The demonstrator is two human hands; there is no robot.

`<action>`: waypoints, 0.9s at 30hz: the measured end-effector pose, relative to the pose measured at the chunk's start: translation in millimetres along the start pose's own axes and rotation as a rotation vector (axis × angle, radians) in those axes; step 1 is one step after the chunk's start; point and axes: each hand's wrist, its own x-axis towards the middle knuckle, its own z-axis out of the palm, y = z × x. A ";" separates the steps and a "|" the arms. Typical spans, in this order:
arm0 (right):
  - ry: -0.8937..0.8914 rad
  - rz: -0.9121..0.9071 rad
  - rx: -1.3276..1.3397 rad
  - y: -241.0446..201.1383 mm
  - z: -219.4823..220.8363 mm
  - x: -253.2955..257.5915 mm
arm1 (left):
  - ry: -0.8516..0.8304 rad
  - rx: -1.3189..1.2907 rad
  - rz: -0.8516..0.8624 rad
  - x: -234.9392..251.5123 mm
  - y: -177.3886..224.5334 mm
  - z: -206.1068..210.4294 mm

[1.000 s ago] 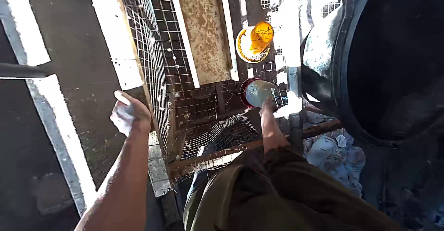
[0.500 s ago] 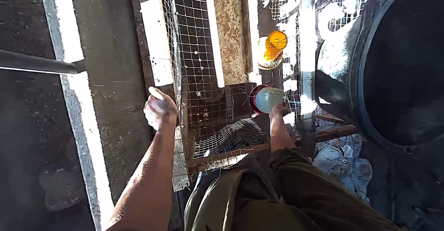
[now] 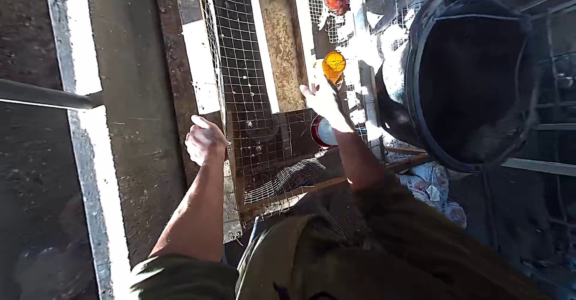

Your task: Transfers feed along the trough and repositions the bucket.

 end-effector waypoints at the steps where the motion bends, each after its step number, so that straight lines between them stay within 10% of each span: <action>1: -0.094 0.024 -0.065 -9.1 -2.1 15.6 | 0.000 -0.008 0.004 0.2 0.3 -0.9; 17: -0.110 0.091 -0.255 80.8 -42.3 -121.3 | 0.053 -0.136 0.089 -1.1 -5.0 -2.5; 22: -0.116 0.086 -0.169 120.7 -22.7 -144.0 | 0.249 -0.297 0.599 -56.3 -39.9 0.1; 27: -0.175 0.076 -0.144 132.7 0.1 -158.8 | -0.299 -0.225 1.001 -201.0 -101.1 51.8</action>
